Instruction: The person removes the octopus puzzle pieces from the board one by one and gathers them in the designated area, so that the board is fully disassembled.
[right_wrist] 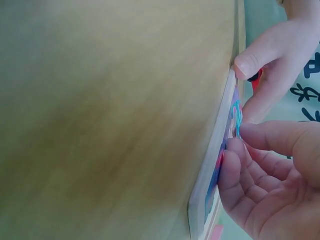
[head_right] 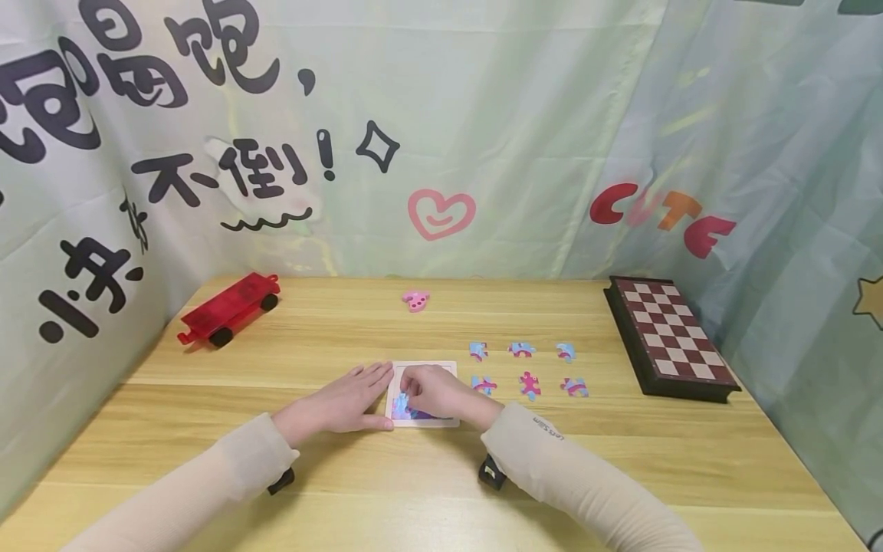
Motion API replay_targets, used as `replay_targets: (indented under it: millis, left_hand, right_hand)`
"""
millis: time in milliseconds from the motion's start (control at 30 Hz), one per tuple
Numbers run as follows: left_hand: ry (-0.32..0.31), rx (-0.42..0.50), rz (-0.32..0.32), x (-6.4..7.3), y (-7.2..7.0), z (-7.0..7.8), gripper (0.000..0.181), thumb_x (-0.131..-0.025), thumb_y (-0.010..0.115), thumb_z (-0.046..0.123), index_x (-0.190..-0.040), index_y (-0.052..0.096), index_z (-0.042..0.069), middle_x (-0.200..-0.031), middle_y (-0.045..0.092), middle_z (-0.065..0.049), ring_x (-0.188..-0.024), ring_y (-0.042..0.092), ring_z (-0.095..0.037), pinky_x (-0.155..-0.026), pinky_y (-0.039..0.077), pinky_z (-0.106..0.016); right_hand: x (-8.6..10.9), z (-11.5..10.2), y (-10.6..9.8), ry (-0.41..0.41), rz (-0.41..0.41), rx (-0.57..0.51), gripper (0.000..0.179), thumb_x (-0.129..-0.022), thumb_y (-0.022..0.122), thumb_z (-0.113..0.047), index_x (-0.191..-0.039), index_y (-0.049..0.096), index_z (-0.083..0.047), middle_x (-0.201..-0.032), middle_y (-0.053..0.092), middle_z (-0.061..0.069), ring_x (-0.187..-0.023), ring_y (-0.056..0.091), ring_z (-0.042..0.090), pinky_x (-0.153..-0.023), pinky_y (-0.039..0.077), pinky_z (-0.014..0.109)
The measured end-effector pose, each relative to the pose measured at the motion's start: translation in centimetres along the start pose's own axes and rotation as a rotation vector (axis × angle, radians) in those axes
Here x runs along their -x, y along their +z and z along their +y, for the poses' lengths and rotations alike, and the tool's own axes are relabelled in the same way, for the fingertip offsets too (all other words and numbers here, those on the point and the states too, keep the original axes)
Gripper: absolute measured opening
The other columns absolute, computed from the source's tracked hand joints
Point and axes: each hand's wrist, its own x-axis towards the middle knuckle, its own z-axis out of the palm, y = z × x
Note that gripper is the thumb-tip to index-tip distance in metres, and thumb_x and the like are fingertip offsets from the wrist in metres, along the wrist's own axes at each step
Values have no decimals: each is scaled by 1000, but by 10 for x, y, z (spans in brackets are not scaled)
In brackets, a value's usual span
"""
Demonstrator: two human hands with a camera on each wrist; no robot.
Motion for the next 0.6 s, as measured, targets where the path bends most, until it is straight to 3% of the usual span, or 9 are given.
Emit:
replay_targets:
  millis: [267, 433, 600]
  left_hand:
    - [-6, -3, -5, 0, 0, 0, 88, -86, 48, 59, -142, 26, -4, -149, 20, -16, -136, 17, -29, -108, 15, -45]
    - [-10, 5, -9, 0, -1, 1, 88, -86, 48, 59, -143, 25, -3, -149, 20, -16, -136, 17, -29, -108, 15, -45]
    - [-15, 3, -15, 0, -2, 2, 88, -86, 48, 59, -143, 25, -3, -149, 20, -16, -136, 17, -29, -108, 15, -44]
  right_hand:
    - [0, 5, 0, -1, -4, -59, 13, -81, 65, 2, -92, 63, -4, -69, 54, -4, -61, 48, 6, -58, 43, 21]
    - [2, 9, -1, -3, -9, -182, 14, -83, 63, 4, -93, 61, -5, -68, 57, 0, -59, 49, 7, -54, 43, 21]
    - [9, 10, -7, 73, -14, -348, 14, -86, 58, 3, -97, 61, -5, -74, 62, 5, -63, 55, 13, -58, 49, 27]
